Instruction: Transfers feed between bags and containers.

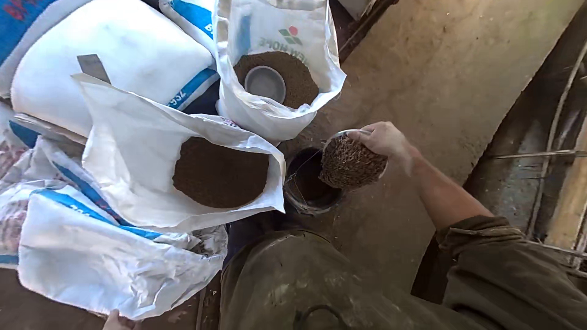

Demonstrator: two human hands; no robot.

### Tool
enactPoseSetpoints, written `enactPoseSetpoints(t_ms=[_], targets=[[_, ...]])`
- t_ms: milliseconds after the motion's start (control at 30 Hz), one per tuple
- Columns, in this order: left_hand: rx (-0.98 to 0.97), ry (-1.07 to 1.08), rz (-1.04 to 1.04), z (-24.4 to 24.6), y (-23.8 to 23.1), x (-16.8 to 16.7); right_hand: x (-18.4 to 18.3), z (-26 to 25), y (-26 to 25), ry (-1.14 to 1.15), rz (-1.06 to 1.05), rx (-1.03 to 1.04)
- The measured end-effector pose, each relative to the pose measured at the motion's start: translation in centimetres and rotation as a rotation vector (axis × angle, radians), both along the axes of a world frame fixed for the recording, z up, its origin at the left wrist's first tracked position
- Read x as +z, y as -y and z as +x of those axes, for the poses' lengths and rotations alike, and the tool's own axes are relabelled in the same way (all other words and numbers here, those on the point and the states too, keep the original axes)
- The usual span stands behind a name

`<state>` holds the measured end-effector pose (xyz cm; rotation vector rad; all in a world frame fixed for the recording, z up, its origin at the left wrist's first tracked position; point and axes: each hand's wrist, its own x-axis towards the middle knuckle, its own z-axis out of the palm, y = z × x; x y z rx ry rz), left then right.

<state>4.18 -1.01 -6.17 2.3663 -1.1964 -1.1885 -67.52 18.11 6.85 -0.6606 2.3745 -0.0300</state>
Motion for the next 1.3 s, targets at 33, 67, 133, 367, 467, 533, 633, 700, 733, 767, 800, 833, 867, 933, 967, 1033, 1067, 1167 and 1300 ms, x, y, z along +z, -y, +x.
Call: enactPoseSetpoints(t_ms=[33, 67, 133, 367, 467, 533, 633, 700, 733, 767, 800, 833, 867, 933, 967, 1033, 1067, 1167, 1300], targets=[[-0.011, -0.016, 0.006, -0.6, -0.1, 0.0, -1.9, 0.3, -1.5, -0.051, 0.015, 0.029], [-0.021, -0.033, 0.006, -1.1, -0.3, 0.1, -3.6, 1.0, -2.9, -0.083, 0.051, 0.053], [-0.058, -0.063, -0.003, -1.5, -0.5, 0.5, -7.9, 2.4, -6.1, -0.193, 0.014, 0.096], [-0.153, -0.289, 0.014, -0.9, 1.8, 4.1, -17.2, 6.0, -14.2, -0.452, -0.263, 0.187], [-0.289, -0.402, -0.026, -3.8, 3.2, 5.9, -13.0, 6.9, -12.9, -0.56, -0.528, 0.198], [-0.383, -0.46, -0.066, -7.1, 4.3, 7.0, -7.2, 8.1, -8.6, -0.565, -0.746, 0.289], [-0.444, -0.411, -0.079, -12.7, 6.6, 7.9, 0.3, 12.6, 1.4, -0.398, -0.958, 0.535], [-0.492, -0.308, -0.01, -16.3, 8.6, 8.2, 1.4, 17.2, 9.0, -0.225, -0.947, 0.691], [-0.521, -0.259, 0.043, -17.7, 9.7, 8.3, 0.3, 19.6, 13.0, -0.143, -0.853, 0.762], [-0.552, -0.219, 0.092, -18.8, 10.8, 8.2, -2.1, 21.6, 17.1, -0.062, -0.732, 0.825], [-0.577, -0.198, 0.135, -19.6, 11.6, 8.2, -5.7, 23.3, 21.0, 0.007, -0.61, 0.876], [-0.606, -0.189, 0.159, -20.1, 12.2, 8.3, -10.0, 24.6, 24.7, 0.07, -0.496, 0.897], [-0.63, -0.193, 0.173, -20.2, 12.5, 8.5, -14.5, 25.5, 27.8, 0.105, -0.406, 0.877], [-0.64, -0.303, 0.189, -19.5, 12.9, 8.1, -21.6, 25.9, 32.7, 0.091, -0.296, 0.749], [-0.622, -0.395, 0.165, -18.6, 12.7, 7.5, -24.4, 25.7, 34.4, 0.044, -0.281, 0.68], [-0.558, -0.634, 0.106, -16.5, 12.2, 5.8, -29.6, 25.2, 36.6, -0.031, -0.298, 0.567], [-0.516, -0.741, 0.071, -15.6, 11.9, 4.8, -31.3, 25.1, 37.2, -0.006, -0.289, 0.534], [-0.407, -1.007, -0.023, -14.1, 11.2, 2.7, -35.5, 25.1, 37.9, 0.232, -0.105, 0.513], [-0.328, -1.193, -0.058, -13.8, 11.6, 1.6, -41.3, 27.2, 35.2, 0.57, 0.056, 0.436]])
